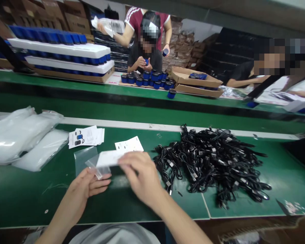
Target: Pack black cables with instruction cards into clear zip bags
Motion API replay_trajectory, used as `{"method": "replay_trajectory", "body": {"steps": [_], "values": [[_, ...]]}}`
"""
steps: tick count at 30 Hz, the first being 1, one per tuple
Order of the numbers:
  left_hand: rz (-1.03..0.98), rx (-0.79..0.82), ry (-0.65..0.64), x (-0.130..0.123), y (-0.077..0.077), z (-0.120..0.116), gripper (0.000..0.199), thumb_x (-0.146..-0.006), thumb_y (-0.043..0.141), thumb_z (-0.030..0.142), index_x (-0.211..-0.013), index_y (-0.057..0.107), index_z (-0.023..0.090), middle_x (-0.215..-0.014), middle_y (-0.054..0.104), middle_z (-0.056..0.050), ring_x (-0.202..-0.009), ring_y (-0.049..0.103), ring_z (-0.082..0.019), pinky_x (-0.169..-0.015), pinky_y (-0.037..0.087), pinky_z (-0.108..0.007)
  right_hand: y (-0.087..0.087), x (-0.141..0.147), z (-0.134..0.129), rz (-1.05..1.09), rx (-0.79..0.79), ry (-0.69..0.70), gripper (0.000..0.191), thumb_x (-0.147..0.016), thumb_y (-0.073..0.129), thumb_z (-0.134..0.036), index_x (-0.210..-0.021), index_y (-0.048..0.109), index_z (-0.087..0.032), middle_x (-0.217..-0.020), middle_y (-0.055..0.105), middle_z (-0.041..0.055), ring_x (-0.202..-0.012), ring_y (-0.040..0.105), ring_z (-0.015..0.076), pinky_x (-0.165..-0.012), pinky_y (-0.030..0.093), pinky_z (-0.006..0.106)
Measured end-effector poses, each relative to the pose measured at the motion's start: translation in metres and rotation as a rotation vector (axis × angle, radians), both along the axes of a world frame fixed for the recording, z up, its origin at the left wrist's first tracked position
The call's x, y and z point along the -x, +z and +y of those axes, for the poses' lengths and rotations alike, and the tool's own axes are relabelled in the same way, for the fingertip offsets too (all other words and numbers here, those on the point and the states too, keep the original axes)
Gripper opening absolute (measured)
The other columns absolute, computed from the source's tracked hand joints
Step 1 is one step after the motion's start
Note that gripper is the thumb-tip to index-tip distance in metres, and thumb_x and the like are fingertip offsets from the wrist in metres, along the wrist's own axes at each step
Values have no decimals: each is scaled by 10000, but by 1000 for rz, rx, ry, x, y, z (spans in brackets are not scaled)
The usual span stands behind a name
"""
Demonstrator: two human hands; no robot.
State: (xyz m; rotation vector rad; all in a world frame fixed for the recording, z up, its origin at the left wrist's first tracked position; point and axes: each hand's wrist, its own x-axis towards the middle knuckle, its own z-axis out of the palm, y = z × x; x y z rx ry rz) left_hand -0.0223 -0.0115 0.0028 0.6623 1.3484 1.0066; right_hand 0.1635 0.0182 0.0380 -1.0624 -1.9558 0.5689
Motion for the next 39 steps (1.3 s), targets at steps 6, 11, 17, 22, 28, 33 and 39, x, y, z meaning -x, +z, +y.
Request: {"method": "replay_trajectory", "body": {"steps": [6, 11, 17, 22, 28, 33, 39], "values": [[-255, 75, 170, -13, 15, 6, 256, -669, 662, 422, -773, 537, 223, -633, 619, 45, -571, 601, -142, -471, 504, -227, -22, 19, -48, 146, 204, -124, 94, -847, 522, -151, -771, 562, -189, -999, 593, 79, -996, 547, 196, -820, 451, 313], [-112, 78, 177, -18, 15, 5, 197, -709, 592, 395, -775, 509, 229, -643, 596, 41, -577, 588, -146, -455, 499, -236, -35, 26, -46, 205, 354, -209, 184, -846, 521, -216, -665, 499, -190, -750, 598, 22, -656, 573, 132, -597, 440, 228], [510, -299, 123, -10, 2, 0, 281, -860, 373, 423, -707, 484, 215, -581, 509, 45, -519, 497, -123, -453, 392, -214, -35, 31, -48, 226, 310, -256, 185, -833, 536, -224, -652, 520, -189, -648, 589, -1, -588, 562, 127, -576, 428, 226], [759, -411, 208, -7, 1, 2, 263, -866, 385, 359, -659, 464, 217, -556, 450, 53, -528, 432, -121, -504, 346, -222, -38, 41, -53, 465, 444, -264, 109, -791, 586, -228, -886, 542, -202, -660, 607, -18, -590, 577, 131, -579, 469, 229], [902, -483, 178, -12, 0, 3, 216, -871, 380, 311, -692, 461, 222, -527, 446, 64, -494, 454, -119, -489, 347, -213, -42, 48, -54, 642, 805, -84, 319, -676, 702, -234, -971, 601, -168, -741, 655, 19, -622, 602, 149, -581, 485, 243], [955, -524, 122, -12, -1, -1, 238, -864, 392, 307, -656, 470, 220, -465, 437, 77, -436, 452, -103, -462, 349, -198, -43, 39, -53, 374, 718, -115, 185, -791, 591, -276, -665, 634, -148, -564, 598, 10, -459, 560, 132, -443, 426, 221], [1006, -567, 78, -11, 9, 0, 277, -818, 463, 294, -557, 475, 203, -472, 485, 60, -457, 482, -94, -505, 375, -197, -30, 22, -57, 119, 9, -221, 145, -836, 521, -143, -738, 625, -167, -536, 559, 15, -469, 526, 139, -464, 385, 249]]}}
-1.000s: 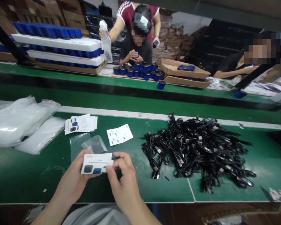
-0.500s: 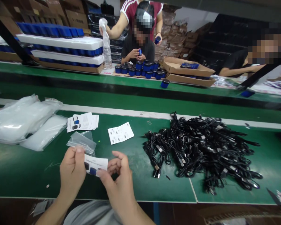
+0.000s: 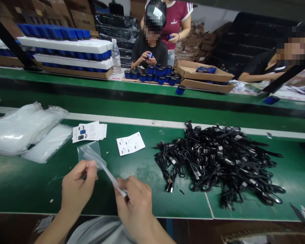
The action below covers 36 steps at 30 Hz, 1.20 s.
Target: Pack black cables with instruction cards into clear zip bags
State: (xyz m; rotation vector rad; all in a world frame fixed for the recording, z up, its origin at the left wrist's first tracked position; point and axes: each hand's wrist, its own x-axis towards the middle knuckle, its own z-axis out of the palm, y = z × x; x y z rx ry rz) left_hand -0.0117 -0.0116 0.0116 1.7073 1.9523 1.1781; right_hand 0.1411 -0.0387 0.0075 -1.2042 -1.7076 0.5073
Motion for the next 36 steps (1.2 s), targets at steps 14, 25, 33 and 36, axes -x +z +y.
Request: {"method": "replay_trajectory", "body": {"steps": [14, 25, 33, 36], "values": [[358, -228, -389, -18, -12, -12, 296, -851, 436, 187, -557, 469, 191, -504, 450, 47, -465, 474, -86, -486, 354, -196, 0, -3, 8, -336, 97, -28, 235, -865, 456, -162, -652, 553, -189, -551, 574, 5, -484, 519, 142, -513, 310, 268], [347, -113, -547, -15, -10, -21, 221, -876, 380, 194, -685, 491, 199, -740, 474, -5, -590, 524, -104, -535, 443, -193, 10, -15, 14, -27, 389, -12, 95, -768, 600, -118, -746, 561, -202, -713, 583, -16, -638, 565, 130, -605, 439, 222], [289, -28, -625, -15, -16, -20, 204, -885, 370, 226, -707, 471, 227, -717, 538, 9, -653, 568, -117, -597, 457, -181, -14, -12, 24, 165, 568, 147, 93, -776, 571, -119, -760, 639, -182, -632, 638, -28, -566, 598, 112, -510, 434, 183], [303, 25, -576, -14, -20, -13, 240, -887, 368, 269, -665, 449, 228, -641, 519, 31, -573, 540, -111, -544, 438, -185, 9, -48, 26, -44, 402, 43, 119, -810, 590, -186, -897, 667, -210, -817, 682, 11, -709, 632, 150, -627, 468, 231]]}}
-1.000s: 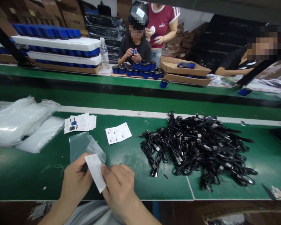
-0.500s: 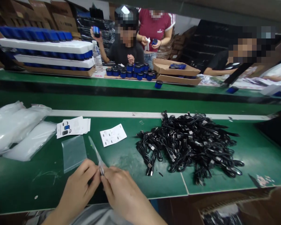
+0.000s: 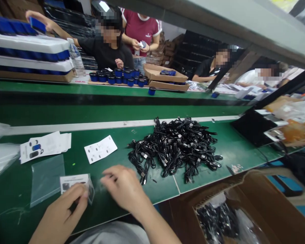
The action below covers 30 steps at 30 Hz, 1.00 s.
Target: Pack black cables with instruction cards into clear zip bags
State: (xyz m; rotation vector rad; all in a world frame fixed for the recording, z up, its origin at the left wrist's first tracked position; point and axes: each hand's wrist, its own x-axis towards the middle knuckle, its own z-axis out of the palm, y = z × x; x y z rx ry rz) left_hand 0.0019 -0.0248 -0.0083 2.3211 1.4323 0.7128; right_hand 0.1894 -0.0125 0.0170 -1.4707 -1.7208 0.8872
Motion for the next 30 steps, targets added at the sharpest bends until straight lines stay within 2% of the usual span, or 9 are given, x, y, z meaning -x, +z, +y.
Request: {"method": "replay_trajectory", "body": {"steps": [2, 4, 7, 10, 14, 18, 21, 24, 30], "values": [[27, 26, 17, 0, -2, 4, 263, -884, 365, 282, -640, 444, 225, -618, 515, 41, -532, 525, -103, -518, 424, -187, 12, -27, 3, -252, -101, -236, 117, -843, 547, -171, -827, 661, -189, -816, 664, 44, -769, 616, 188, -674, 460, 276], [45, 46, 29, -2, -4, 7, 282, -880, 365, 291, -615, 434, 222, -592, 507, 49, -498, 512, -96, -495, 407, -188, 15, -46, 5, -498, -114, -346, 117, -850, 556, -197, -789, 653, -175, -805, 642, 72, -759, 600, 215, -671, 455, 309], [73, 63, 48, -5, -6, 9, 288, -869, 367, 283, -594, 422, 219, -567, 495, 54, -479, 504, -97, -480, 388, -195, 6, -51, 7, -831, -89, -300, 101, -762, 681, -241, -789, 658, -146, -797, 630, 113, -753, 580, 261, -658, 449, 350], [122, 73, 63, -8, -5, 10, 277, -866, 357, 265, -607, 444, 220, -600, 508, 42, -524, 519, -115, -494, 384, -213, -6, -41, 6, -955, -106, -260, 49, -729, 687, -152, -763, 654, -139, -789, 632, 124, -769, 563, 283, -655, 430, 371], [167, 91, 61, -10, -2, 10, 272, -871, 356, 237, -631, 482, 217, -661, 514, 17, -606, 540, -141, -561, 406, -245, -15, -35, 4, -876, -196, -315, 78, -810, 566, -112, -836, 633, -143, -846, 658, 114, -839, 574, 275, -720, 409, 389], [153, 102, 58, -12, -1, 11, 281, -879, 354, 240, -634, 487, 208, -693, 514, -5, -664, 553, -164, -609, 428, -279, -13, -30, -5, -487, -339, -413, 112, -873, 488, -179, -939, 567, -136, -905, 655, 106, -865, 596, 239, -773, 410, 368], [119, 124, 52, -12, -2, 11, 259, -875, 360, 245, -658, 495, 204, -738, 521, -19, -704, 561, -175, -633, 448, -295, -5, -13, -13, -130, -42, -75, 138, -922, 414, -207, -945, 547, -179, -760, 613, 13, -653, 589, 145, -620, 434, 251], [36, 159, 60, -10, -3, 10, 202, -867, 368, 230, -739, 521, 199, -847, 539, -35, -742, 574, -164, -658, 472, -290, -1, 8, -18, -40, 128, 217, 204, -920, 390, -150, -876, 584, -195, -760, 573, -3, -683, 578, 124, -621, 425, 210], [-97, 169, 152, -6, -7, 3, 241, -894, 367, 262, -711, 512, 200, -1072, 534, -67, -906, 593, -175, -754, 489, -303, -5, 22, -19, -228, 132, 197, 255, -872, 389, -73, -953, 610, -169, -782, 572, 41, -709, 579, 163, -636, 409, 242]]}}
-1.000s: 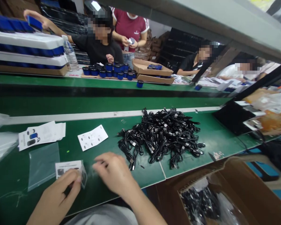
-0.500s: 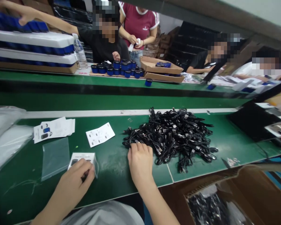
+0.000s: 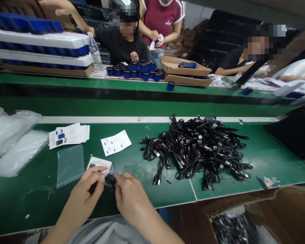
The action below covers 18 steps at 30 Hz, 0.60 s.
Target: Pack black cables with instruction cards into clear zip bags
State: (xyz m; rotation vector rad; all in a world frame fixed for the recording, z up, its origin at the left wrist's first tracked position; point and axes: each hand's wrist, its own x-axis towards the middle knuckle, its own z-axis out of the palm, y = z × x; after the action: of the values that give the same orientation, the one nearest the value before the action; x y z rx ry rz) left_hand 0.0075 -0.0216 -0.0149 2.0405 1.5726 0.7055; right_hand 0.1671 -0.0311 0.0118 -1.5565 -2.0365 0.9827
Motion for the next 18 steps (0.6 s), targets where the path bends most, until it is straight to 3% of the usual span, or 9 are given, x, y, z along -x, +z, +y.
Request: {"method": "replay_trajectory", "body": {"steps": [3, 6, 10, 14, 18], "values": [[34, -123, -54, -1, -3, -5, 172, -881, 394, 211, -778, 531, 198, -1117, 509, -86, -1000, 556, -199, -825, 476, -335, -2, 3, 2, -26, -10, -4, 230, -853, 405, -68, -888, 617, -149, -768, 577, 51, -676, 568, 169, -616, 400, 254], [99, -273, -98, -2, -4, -8, 133, -855, 427, 158, -787, 538, 183, -1176, 456, -114, -1038, 513, -227, -837, 470, -365, -2, 5, 7, 161, 14, -23, 234, -882, 403, -108, -792, 612, -163, -731, 562, 22, -710, 552, 156, -659, 411, 243], [142, -286, -111, -2, -1, -9, 132, -845, 432, 127, -767, 526, 176, -1206, 428, -129, -1043, 483, -246, -831, 467, -395, 2, -5, 10, 383, 135, 108, 230, -847, 463, -110, -1026, 586, -186, -872, 556, 18, -778, 535, 143, -699, 438, 233], [124, -260, -134, -3, 1, -9, 147, -846, 419, 109, -745, 498, 182, -1221, 413, -125, -1082, 457, -252, -852, 452, -409, 7, -23, 11, 369, 158, 311, 428, -787, 428, -6, -1170, 518, -176, -983, 568, 48, -855, 552, 150, -758, 453, 242], [116, -265, -147, -4, 2, -11, 147, -838, 421, 96, -751, 491, 191, -1222, 410, -117, -1107, 435, -254, -856, 442, -406, 12, -37, 15, 316, 192, 431, 495, -809, 444, -42, -1282, 434, -186, -1064, 597, 77, -863, 597, 166, -751, 474, 254]]}}
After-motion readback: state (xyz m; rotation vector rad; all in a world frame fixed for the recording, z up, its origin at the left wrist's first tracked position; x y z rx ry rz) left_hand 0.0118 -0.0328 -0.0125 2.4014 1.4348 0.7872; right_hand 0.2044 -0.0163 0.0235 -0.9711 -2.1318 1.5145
